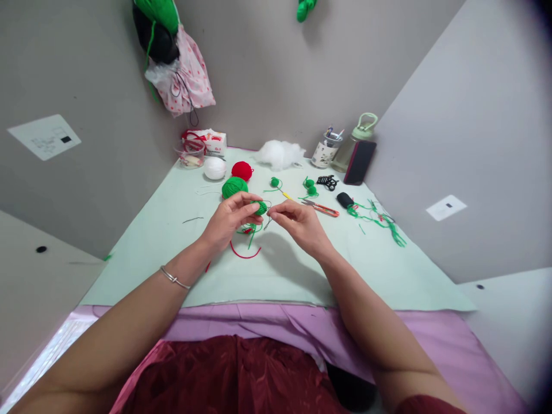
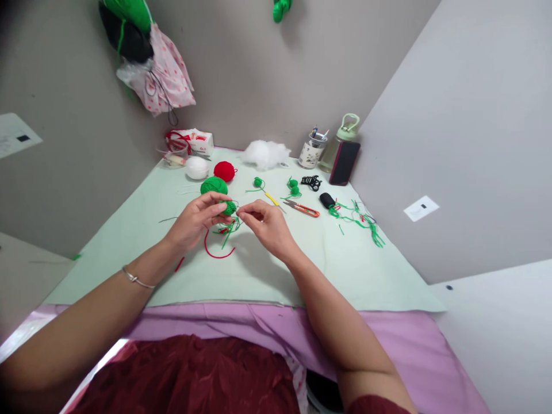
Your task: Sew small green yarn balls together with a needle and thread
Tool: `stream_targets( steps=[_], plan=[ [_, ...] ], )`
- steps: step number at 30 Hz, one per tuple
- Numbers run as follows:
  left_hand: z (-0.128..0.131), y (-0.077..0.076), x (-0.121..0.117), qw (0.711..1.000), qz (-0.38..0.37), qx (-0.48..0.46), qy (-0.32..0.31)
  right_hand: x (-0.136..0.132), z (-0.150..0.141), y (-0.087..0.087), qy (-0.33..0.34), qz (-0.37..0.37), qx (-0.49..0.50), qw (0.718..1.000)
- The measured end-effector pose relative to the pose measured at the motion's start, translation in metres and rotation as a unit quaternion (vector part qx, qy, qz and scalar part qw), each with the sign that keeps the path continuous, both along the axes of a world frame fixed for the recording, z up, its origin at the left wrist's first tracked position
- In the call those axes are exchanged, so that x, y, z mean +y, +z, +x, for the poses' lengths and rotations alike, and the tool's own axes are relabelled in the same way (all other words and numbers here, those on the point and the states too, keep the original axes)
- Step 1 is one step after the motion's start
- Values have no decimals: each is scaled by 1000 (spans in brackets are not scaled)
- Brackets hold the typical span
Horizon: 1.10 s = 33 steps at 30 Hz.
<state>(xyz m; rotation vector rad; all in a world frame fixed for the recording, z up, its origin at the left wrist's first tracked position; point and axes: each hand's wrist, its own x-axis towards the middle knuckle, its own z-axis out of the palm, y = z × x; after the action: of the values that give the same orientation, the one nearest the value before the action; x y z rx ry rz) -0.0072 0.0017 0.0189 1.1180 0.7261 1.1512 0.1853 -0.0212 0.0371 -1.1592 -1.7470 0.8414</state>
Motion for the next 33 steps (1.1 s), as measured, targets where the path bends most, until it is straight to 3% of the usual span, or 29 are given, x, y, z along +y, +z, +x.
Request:
stream_targets(
  steps=[5, 11, 27, 33],
  plan=[
    [0, 0, 0, 1000, 5, -2, -1, 1, 0, -2, 40, -93, 70, 992],
    [-1, -2, 0, 1000, 10, 0, 0, 1, -2, -1, 48, -147, 112, 982],
    [-1, -4, 1, 1000, 15, 2, 9, 1, -4, 1, 53, -160, 107, 980],
    [-5, -6, 8, 997, 41, -19, 66, -1, -2, 6, 77, -180, 100, 975]
  ],
)
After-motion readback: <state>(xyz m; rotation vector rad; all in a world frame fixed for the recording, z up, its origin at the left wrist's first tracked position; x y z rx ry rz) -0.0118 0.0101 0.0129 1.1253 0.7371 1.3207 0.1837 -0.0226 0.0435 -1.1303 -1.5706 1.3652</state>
